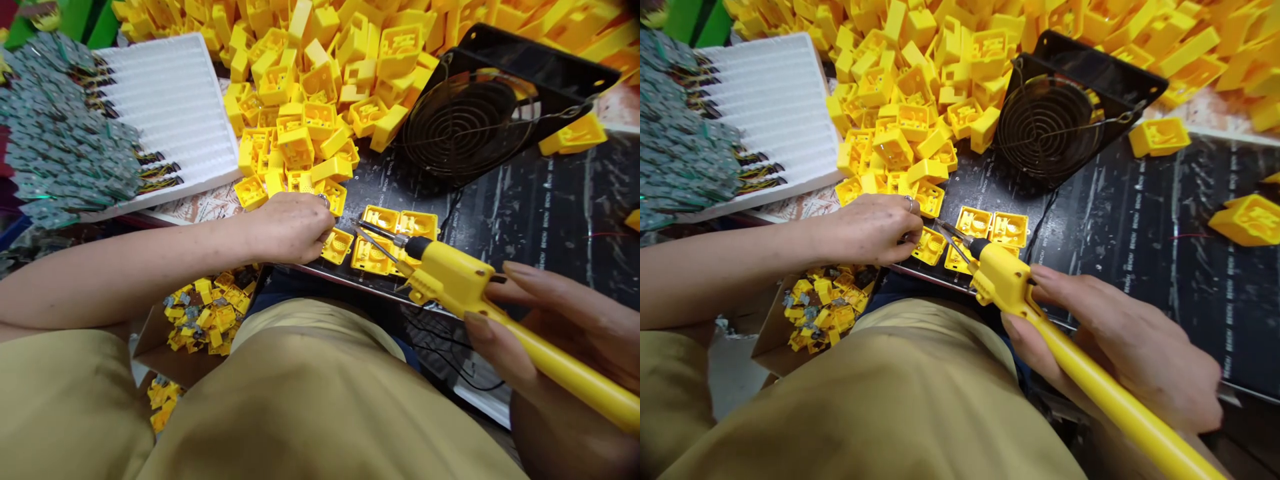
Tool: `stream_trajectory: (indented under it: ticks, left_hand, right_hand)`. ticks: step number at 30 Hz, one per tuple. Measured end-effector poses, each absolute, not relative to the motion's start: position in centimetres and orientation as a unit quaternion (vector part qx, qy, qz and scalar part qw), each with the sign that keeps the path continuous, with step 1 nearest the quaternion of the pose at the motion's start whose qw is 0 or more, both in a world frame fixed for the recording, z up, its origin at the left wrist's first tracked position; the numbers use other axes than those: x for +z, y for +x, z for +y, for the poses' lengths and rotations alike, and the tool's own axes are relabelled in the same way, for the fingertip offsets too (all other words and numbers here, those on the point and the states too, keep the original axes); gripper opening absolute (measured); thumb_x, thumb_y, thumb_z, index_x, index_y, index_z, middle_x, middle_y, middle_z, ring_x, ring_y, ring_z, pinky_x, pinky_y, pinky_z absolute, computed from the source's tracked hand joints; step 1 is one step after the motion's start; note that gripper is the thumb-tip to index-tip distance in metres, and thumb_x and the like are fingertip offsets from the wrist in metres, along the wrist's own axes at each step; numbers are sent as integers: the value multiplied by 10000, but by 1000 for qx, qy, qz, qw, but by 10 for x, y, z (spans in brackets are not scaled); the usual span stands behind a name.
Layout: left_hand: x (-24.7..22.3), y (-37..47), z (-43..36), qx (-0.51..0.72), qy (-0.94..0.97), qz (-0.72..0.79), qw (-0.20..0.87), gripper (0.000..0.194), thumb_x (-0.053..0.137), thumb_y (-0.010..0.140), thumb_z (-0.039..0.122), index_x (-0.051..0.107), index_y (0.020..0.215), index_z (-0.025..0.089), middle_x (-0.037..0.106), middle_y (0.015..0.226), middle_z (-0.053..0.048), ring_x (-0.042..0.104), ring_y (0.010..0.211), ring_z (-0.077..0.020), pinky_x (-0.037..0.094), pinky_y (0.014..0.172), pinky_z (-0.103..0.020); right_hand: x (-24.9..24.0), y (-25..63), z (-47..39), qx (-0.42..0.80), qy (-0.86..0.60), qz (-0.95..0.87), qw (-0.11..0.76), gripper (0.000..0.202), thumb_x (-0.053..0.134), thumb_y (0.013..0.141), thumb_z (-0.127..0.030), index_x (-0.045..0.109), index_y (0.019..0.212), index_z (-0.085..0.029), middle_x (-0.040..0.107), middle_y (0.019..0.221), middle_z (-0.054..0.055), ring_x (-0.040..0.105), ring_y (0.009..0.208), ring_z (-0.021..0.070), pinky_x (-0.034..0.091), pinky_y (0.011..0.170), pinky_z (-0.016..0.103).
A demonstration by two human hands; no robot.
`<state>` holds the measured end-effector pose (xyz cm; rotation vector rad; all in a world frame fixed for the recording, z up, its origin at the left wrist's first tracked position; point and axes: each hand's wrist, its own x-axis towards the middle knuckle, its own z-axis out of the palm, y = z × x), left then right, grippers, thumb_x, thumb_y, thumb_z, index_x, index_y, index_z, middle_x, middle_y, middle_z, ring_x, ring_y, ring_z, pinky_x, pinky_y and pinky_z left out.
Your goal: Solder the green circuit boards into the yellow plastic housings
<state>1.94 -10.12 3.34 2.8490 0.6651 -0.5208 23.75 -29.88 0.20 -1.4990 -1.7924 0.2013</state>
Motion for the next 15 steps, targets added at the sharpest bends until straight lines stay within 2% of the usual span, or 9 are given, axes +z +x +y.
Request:
stream_trajectory:
  ticks: [4, 8, 12, 15]
  left_hand:
    - [39, 18, -102, -172, 957, 222, 72, 176, 525, 825, 201, 701, 834, 189, 674, 874, -50, 625, 862, -193, 412, 624, -270]
    - [44, 0, -104, -90, 978, 188, 28, 225, 476, 901, 221, 700, 889, 210, 677, 941, -59, 612, 879, -194, 442, 702, -299]
    - [22, -31, -111, 38, 991, 101, -77, 302, 404, 970, 213, 687, 866, 226, 681, 901, -31, 591, 836, -176, 441, 774, -335]
    - [0, -44, -116, 107, 977, 85, -164, 271, 413, 976, 173, 677, 972, 234, 692, 969, -13, 588, 909, -171, 427, 915, -360]
  right_hand:
    - [6, 221, -303, 66, -591, -705, 388, 341, 711, 848, -474, 642, 1157, -347, 691, 993, 17, 695, 849, 270, 628, 561, 325]
    - [15, 207, -307, 70, -608, -691, 385, 305, 702, 862, -447, 650, 1143, -341, 688, 993, 15, 694, 867, 273, 628, 573, 328]
    - [22, 193, -309, 82, -733, -555, 385, 255, 644, 922, -371, 638, 1174, -329, 682, 1052, 20, 689, 896, 265, 630, 668, 350]
    - [16, 200, -304, 75, -757, -530, 375, 260, 634, 935, -347, 629, 1195, -344, 687, 1067, 4, 690, 889, 250, 611, 673, 334]
